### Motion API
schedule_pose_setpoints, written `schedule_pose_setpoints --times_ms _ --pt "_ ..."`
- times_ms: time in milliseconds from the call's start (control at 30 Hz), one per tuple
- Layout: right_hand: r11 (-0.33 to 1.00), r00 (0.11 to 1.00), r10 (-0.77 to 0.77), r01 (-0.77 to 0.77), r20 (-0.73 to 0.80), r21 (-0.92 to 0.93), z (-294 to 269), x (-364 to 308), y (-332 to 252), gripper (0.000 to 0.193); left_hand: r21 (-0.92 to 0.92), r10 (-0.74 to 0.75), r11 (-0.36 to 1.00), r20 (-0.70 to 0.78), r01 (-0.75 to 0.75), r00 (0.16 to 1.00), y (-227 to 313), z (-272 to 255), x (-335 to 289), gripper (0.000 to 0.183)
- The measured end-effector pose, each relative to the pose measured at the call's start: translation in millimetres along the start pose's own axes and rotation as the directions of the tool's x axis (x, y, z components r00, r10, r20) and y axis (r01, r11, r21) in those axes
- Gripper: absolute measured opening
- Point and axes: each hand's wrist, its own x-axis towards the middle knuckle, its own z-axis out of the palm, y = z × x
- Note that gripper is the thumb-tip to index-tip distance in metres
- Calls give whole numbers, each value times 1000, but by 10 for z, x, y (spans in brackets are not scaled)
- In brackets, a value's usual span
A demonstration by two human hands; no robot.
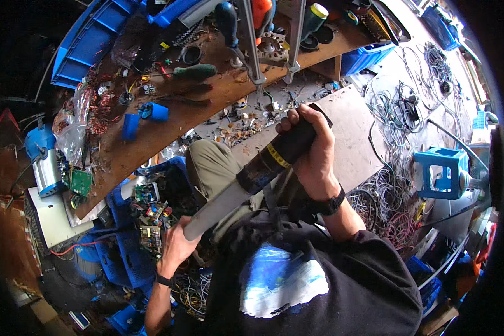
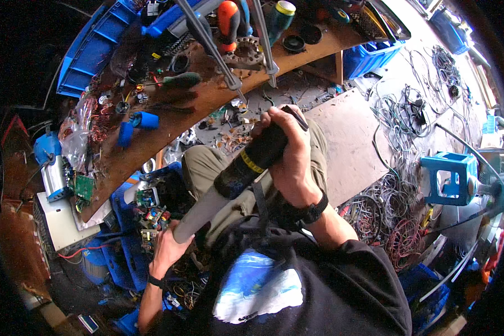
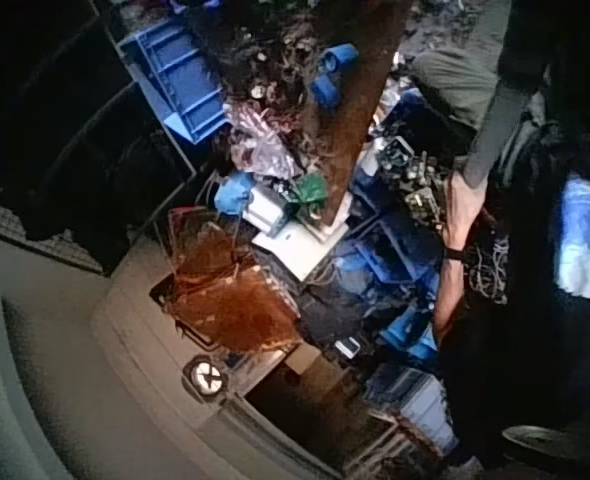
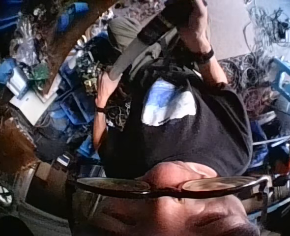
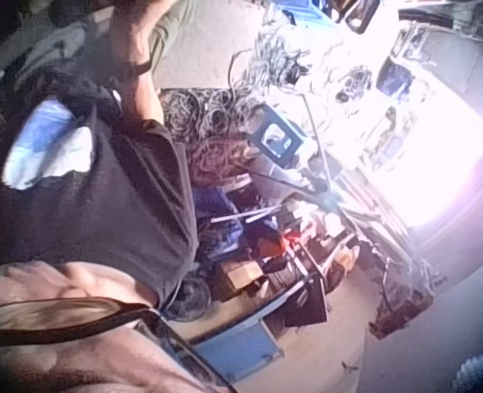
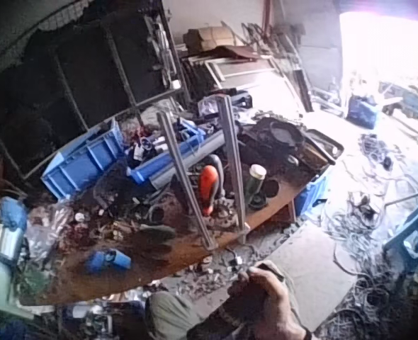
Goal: The person assembles a cylindrical light fixture by attaching a translucent tube to a black housing, inserting a blue battery pack, and securing the components. They then use a hammer to tap the assembly and inspect the fit.
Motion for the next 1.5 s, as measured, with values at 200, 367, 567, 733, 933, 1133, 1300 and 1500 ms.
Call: schedule_pose_setpoints --times_ms 200,367,567,733,933,1133,1300,1500 --pt "982 988 -103 119 117 -143 553 -245 429 26 -140 209 940 -483 -310 850 627 -29 397 66" --pt "948 987 -84 121 136 -294 740 -468 776 27 -176 94 955 -585 -239 806 892 59 599 52" --pt "833 939 -89 253 333 -492 679 -611 996 33 -211 201 871 -673 -445 712 584 279 756 47" --pt "807 877 -121 360 465 -469 739 -607 1107 34 -214 306 818 -624 -534 719 314 296 811 54" --pt "747 789 -135 478 600 -461 1103 -635 1020 38 -178 342 752 -717 -634 607 393 -65 771 57" --pt "862 632 -91 437 770 -257 1457 -590 946 50 -240 366 737 -643 -632 672 457 -474 606 58" --pt "858 591 -53 440 805 -266 1617 -700 842 44 -280 402 697 -609 -660 684 530 -650 542 58" --pt "832 451 -63 517 890 -203 1703 -619 697 50 -229 456 692 -597 -685 660 608 -753 553 60"
